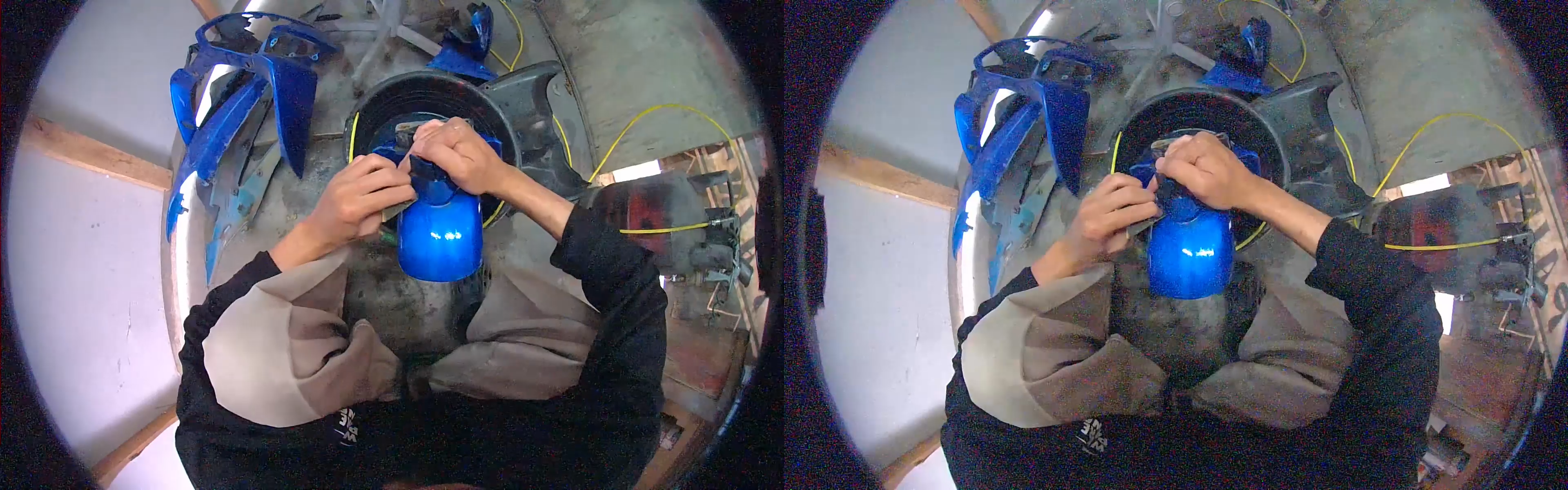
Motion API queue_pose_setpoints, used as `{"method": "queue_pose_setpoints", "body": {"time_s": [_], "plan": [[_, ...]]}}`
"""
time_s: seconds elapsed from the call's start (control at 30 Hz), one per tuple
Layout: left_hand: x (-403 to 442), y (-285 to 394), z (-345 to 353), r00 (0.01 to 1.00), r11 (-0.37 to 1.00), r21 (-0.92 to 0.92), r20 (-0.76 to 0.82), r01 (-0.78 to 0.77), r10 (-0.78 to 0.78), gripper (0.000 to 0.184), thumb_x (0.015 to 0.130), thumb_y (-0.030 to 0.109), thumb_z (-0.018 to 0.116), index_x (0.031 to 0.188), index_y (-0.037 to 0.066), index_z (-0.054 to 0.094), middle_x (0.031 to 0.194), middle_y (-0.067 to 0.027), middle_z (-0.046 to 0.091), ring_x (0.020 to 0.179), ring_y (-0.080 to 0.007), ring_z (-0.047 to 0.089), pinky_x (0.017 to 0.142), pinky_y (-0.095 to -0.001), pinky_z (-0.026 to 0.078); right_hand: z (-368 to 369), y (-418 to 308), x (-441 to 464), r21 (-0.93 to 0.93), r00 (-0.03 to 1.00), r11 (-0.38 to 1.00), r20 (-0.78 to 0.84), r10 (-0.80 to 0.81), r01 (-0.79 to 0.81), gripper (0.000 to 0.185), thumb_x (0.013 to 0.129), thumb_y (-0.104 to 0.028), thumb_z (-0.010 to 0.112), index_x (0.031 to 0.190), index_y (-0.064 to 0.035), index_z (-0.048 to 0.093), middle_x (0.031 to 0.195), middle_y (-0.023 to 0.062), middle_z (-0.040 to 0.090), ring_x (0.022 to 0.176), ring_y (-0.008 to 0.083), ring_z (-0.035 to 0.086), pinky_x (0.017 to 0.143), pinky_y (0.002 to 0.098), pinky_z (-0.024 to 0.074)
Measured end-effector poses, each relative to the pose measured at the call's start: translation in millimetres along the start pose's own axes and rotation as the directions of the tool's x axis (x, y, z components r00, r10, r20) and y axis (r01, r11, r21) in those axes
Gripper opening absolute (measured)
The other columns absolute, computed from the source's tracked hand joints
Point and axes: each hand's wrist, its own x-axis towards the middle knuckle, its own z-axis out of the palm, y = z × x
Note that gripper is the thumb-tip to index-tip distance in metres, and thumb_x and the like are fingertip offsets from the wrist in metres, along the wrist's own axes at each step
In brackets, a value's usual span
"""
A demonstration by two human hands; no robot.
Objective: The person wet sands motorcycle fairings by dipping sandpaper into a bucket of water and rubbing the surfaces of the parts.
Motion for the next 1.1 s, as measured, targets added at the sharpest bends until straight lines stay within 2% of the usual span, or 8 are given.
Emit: {"method": "queue_pose_setpoints", "body": {"time_s": [0.27,0.37,0.47,0.53,0.6,0.77,0.97,1.1], "plan": [[13,9,17,0.997,0.99,-0.112,-0.008,-0.082,0.081,0.034,0.072,0.009,0.078,0.106,0.004,0.076,0.106,-0.0097,0.072,0.099,-0.0318,0.068,0.09,-0.0437,0.056,-5,3,-1,-0.033,1.0,0.999,0.031,0.002,-0.001,0.036,0.1,-0.023,0.06,0.08,0.002,0.076,0.071,0.0197,0.068,0.073,0.0331,0.067,0.072,0.043,0.0496],[4,1,4,0.998,0.992,-0.121,0.033,-0.044,0.048,0.034,0.073,0.013,0.074,0.106,0.003,0.076,0.104,-0.0103,0.073,0.097,-0.0332,0.068,0.09,-0.0439,0.057,-7,-4,-2,-0.053,0.995,0.998,0.091,0.035,-0.031,0.032,0.1,-0.018,0.054,0.089,0.0057,0.073,0.088,0.0212,0.075,0.082,0.0394,0.068,0.086,0.045,0.0519],[-6,-2,1,0.999,0.997,-0.055,0.019,0.05,-0.049,0.036,0.071,0.009,0.072,0.106,0.003,0.077,0.104,-0.0108,0.072,0.095,-0.0335,0.067,0.091,-0.044,0.057,4,-2,3,0.05,0.999,0.999,-0.035,0.018,-0.016,0.038,0.1,-0.021,0.06,0.071,0.0024,0.07,0.07,0.0198,0.067,0.069,0.0331,0.064,0.069,0.0436,0.0482],[11,6,13,0.991,0.991,-0.091,0.073,-0.103,0.109,0.035,0.08,0.025,0.071,0.107,0.003,0.077,0.106,-0.0118,0.071,0.098,-0.0335,0.067,0.09,-0.0447,0.057,1,-1,0,-0.039,1.0,0.999,-0.003,-0.024,0.024,0.039,0.1,-0.022,0.06,0.07,0.0025,0.069,0.071,0.0198,0.067,0.069,0.0332,0.065,0.069,0.0433,0.0486],[21,7,20,0.99,0.983,-0.139,0.059,-0.119,0.128,0.039,0.067,0.006,0.075,0.106,0.006,0.075,0.107,-0.0071,0.07,0.1,-0.031,0.066,0.092,-0.0439,0.055,-2,2,-1,-0.088,0.999,0.995,0.007,-0.045,0.045,0.04,0.1,-0.022,0.06,0.07,0.0027,0.069,0.07,0.02,0.067,0.069,0.0333,0.065,0.069,0.0432,0.0486],[6,2,4,0.999,0.995,-0.091,0.015,-0.047,0.048,0.04,0.066,0.006,0.075,0.106,0.006,0.075,0.107,-0.0088,0.069,0.101,-0.0325,0.065,0.089,-0.0427,0.056,-4,-5,0,-0.055,0.997,0.997,0.06,0.055,-0.052,0.032,0.099,-0.018,0.057,0.086,0.0075,0.071,0.085,0.0234,0.073,0.084,0.0407,0.068,0.083,0.0451,0.0529],[20,13,4,0.998,0.99,-0.12,0.009,-0.068,0.07,0.041,0.063,0.0,0.075,0.104,0.005,0.076,0.101,-0.0085,0.069,0.091,-0.0303,0.064,0.083,-0.0404,0.056,-3,5,-2,-0.059,1.0,0.998,0.025,0.014,-0.012,0.037,0.1,-0.024,0.059,0.077,0.002,0.074,0.07,0.0206,0.065,0.069,0.0339,0.065,0.067,0.044,0.0475],[-1,-3,-2,0.999,0.999,-0.03,0.031,-0.025,0.026,0.043,0.065,0.003,0.072,0.108,0.002,0.077,0.1,-0.0098,0.072,0.087,-0.0296,0.066,0.076,-0.0405,0.053,-7,-6,2,-0.057,0.99,0.994,0.099,0.101,-0.095,0.036,0.099,-0.02,0.054,0.084,0.0063,0.074,0.093,0.019,0.078,0.085,0.038,0.069,0.088,0.043,0.0522]]}}
